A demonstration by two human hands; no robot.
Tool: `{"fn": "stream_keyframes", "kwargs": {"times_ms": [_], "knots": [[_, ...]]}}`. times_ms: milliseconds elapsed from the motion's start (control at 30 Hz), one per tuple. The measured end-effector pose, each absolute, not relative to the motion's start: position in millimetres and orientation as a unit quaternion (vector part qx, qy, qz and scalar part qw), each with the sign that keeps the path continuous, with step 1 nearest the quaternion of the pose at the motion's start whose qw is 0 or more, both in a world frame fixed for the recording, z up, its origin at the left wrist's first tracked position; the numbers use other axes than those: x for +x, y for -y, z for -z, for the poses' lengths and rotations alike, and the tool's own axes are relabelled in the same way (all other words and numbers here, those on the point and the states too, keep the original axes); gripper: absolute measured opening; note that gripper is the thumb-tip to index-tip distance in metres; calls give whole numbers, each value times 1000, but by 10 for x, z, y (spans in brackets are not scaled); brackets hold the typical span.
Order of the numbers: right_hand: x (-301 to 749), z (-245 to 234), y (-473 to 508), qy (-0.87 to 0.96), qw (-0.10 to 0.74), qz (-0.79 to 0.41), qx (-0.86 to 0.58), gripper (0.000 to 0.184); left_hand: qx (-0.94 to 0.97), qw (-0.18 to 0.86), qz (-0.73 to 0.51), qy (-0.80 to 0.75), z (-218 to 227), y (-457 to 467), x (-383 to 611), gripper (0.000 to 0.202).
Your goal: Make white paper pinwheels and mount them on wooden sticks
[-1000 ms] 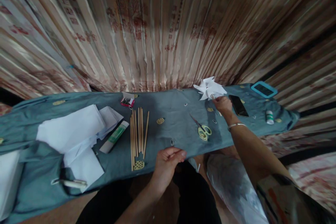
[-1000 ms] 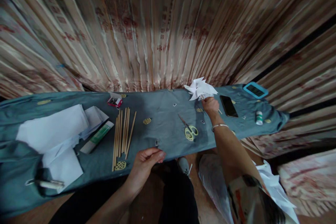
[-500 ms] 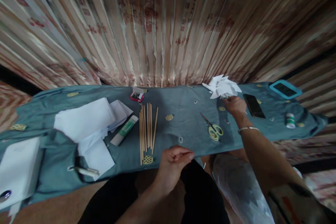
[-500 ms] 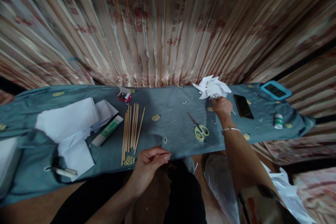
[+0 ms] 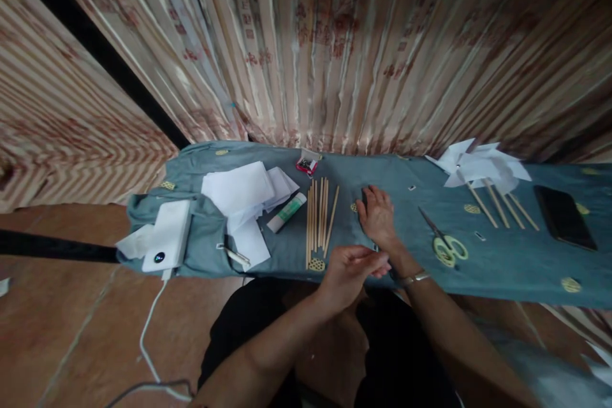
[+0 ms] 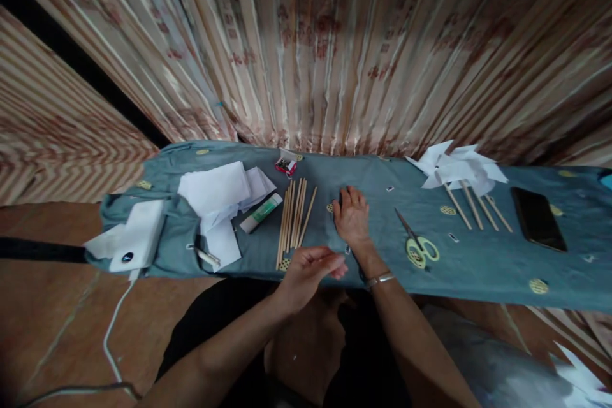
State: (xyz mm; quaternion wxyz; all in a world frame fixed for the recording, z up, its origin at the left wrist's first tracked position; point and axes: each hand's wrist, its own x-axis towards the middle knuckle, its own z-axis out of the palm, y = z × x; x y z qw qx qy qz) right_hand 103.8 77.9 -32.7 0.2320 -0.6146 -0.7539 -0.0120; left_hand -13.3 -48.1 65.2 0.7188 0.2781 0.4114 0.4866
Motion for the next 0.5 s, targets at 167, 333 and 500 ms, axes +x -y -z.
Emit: {"fn": "stream_keyframes", "kwargs": {"times_ms": [167, 333, 500], "knots": [[1025, 325, -736, 752, 206, 38, -625, 47, 294, 761, -475, -329, -1043, 643, -252, 45], [1008, 322, -737, 750, 188, 41, -633, 47, 386, 744, -478, -262, -1557, 932, -476, 19], [1004, 339, -743, 749, 204, 46, -629, 47, 511, 715, -419, -229, -1718, 1273, -757, 43]]}}
